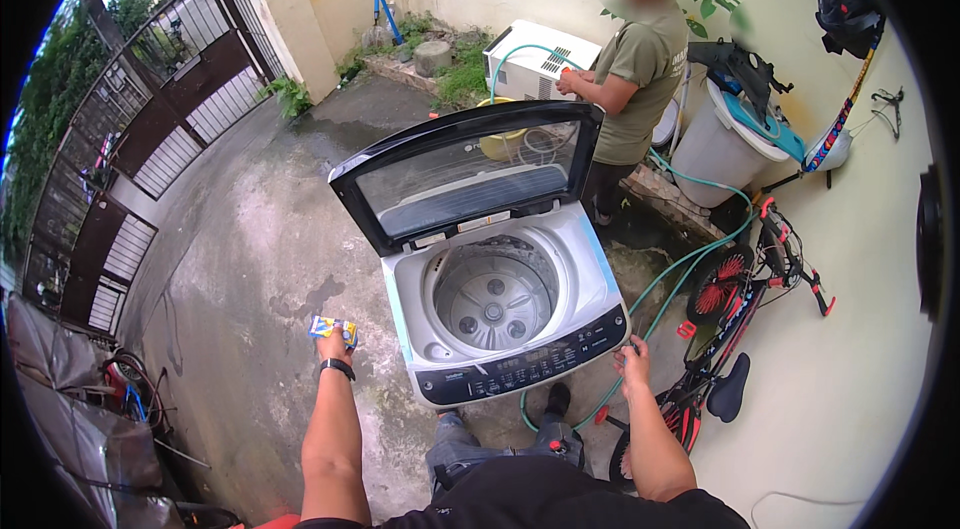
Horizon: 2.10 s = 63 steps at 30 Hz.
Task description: The person unscrews and removes a panel from a washing machine using a screwdriver, then handles internal components and reconnects a hose.
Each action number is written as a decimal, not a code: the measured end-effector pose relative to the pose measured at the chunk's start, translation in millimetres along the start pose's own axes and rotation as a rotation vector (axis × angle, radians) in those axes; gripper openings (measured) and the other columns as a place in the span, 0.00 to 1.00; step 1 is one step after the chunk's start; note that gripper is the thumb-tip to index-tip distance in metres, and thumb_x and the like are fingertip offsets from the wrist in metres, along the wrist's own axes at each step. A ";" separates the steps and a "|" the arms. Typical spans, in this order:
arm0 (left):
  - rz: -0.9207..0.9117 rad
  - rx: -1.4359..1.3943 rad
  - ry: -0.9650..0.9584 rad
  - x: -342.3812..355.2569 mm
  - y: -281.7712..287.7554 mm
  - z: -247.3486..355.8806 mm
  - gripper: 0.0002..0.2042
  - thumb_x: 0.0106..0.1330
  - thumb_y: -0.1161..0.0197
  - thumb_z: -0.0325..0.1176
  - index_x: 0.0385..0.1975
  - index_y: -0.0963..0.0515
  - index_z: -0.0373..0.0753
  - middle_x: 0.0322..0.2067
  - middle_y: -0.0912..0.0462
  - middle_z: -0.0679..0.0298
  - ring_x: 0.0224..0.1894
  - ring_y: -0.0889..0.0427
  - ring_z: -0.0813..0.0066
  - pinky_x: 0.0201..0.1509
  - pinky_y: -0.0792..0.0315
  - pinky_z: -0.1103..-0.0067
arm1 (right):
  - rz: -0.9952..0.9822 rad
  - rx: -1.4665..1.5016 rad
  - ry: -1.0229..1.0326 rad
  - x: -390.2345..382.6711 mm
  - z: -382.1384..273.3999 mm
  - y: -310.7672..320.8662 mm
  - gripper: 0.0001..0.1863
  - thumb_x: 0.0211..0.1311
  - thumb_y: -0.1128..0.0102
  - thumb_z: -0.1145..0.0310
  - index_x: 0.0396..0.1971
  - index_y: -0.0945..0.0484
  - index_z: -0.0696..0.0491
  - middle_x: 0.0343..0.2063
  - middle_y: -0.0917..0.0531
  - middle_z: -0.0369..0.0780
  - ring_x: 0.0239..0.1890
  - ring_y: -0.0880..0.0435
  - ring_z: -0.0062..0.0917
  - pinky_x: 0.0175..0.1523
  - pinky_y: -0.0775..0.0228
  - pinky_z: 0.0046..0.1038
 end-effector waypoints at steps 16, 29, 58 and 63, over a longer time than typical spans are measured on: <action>-0.658 0.287 0.111 -3.6 -170.9 -11.9 0.43 0.74 0.44 0.62 0.80 0.49 0.42 0.77 0.40 0.55 0.75 0.37 0.54 0.73 0.39 0.54 | 0.441 0.065 0.082 -25.2 14.1 18.8 0.28 0.66 0.42 0.68 0.67 0.30 0.46 0.49 0.21 0.38 0.47 0.20 0.27 0.49 0.27 0.35; -0.497 0.482 -0.181 -187.3 -116.3 -83.4 0.29 0.73 0.34 0.34 0.69 0.35 0.31 0.58 0.20 0.49 0.59 0.20 0.62 0.67 0.30 0.69 | -0.316 -0.128 0.112 162.9 -43.7 -23.3 0.22 0.71 0.47 0.67 0.64 0.26 0.51 0.50 0.17 0.40 0.50 0.17 0.25 0.54 0.23 0.28; -0.514 0.858 -0.608 -112.0 -52.5 -30.6 0.27 0.73 0.34 0.38 0.67 0.30 0.32 0.61 0.22 0.50 0.61 0.22 0.57 0.68 0.31 0.66 | 0.065 0.144 0.171 -108.4 108.9 29.7 0.27 0.72 0.42 0.71 0.68 0.34 0.51 0.58 0.25 0.43 0.54 0.21 0.24 0.55 0.23 0.28; -0.486 0.848 -1.249 -263.1 -58.3 -29.0 0.24 0.71 0.38 0.31 0.66 0.30 0.32 0.64 0.28 0.43 0.68 0.29 0.45 0.73 0.37 0.60 | 0.062 -0.259 0.249 -211.2 31.9 90.5 0.24 0.66 0.36 0.72 0.60 0.30 0.53 0.50 0.15 0.44 0.46 0.13 0.31 0.53 0.21 0.33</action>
Point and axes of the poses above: each hand's wrist, its own x-axis towards the middle knuckle, its own y-axis out of the back of the hand, z = x × y, the point moved 7 cm from there along x, towards the middle knuckle
